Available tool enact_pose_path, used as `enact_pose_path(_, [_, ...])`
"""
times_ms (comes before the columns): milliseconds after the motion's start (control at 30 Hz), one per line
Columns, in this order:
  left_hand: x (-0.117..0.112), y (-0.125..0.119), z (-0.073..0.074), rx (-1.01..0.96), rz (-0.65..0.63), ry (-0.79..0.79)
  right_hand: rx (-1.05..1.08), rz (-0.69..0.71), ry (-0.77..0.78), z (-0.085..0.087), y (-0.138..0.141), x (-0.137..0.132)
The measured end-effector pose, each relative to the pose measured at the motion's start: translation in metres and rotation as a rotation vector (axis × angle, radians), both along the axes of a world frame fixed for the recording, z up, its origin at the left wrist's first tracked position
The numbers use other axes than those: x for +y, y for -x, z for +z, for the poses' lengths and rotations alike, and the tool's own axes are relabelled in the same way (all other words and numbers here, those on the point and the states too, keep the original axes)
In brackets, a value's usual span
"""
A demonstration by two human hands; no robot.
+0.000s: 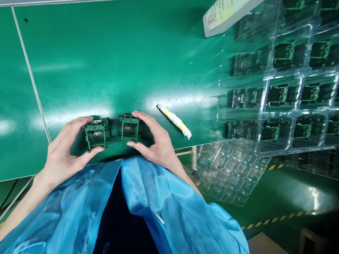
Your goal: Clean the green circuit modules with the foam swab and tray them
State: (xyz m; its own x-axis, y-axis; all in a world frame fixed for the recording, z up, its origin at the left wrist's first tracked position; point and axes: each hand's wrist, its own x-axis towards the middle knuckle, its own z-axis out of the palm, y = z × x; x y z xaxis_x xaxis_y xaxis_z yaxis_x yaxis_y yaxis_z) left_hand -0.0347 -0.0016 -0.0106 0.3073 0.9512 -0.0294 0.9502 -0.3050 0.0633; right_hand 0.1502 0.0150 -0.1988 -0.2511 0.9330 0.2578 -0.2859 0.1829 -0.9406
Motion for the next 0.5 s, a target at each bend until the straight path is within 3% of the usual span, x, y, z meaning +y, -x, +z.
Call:
enact_pose_path(267, [0.005, -0.006, -0.003, -0.024, -0.024, 0.066, 0.009, -0.033, -0.034, 0.016, -0.006, -0.008])
enact_pose_path(500, [0.008, 0.012, -0.005, 0.013, -0.050, 0.035, -0.046, 0.028, -0.050, 0.008, 0.009, -0.002])
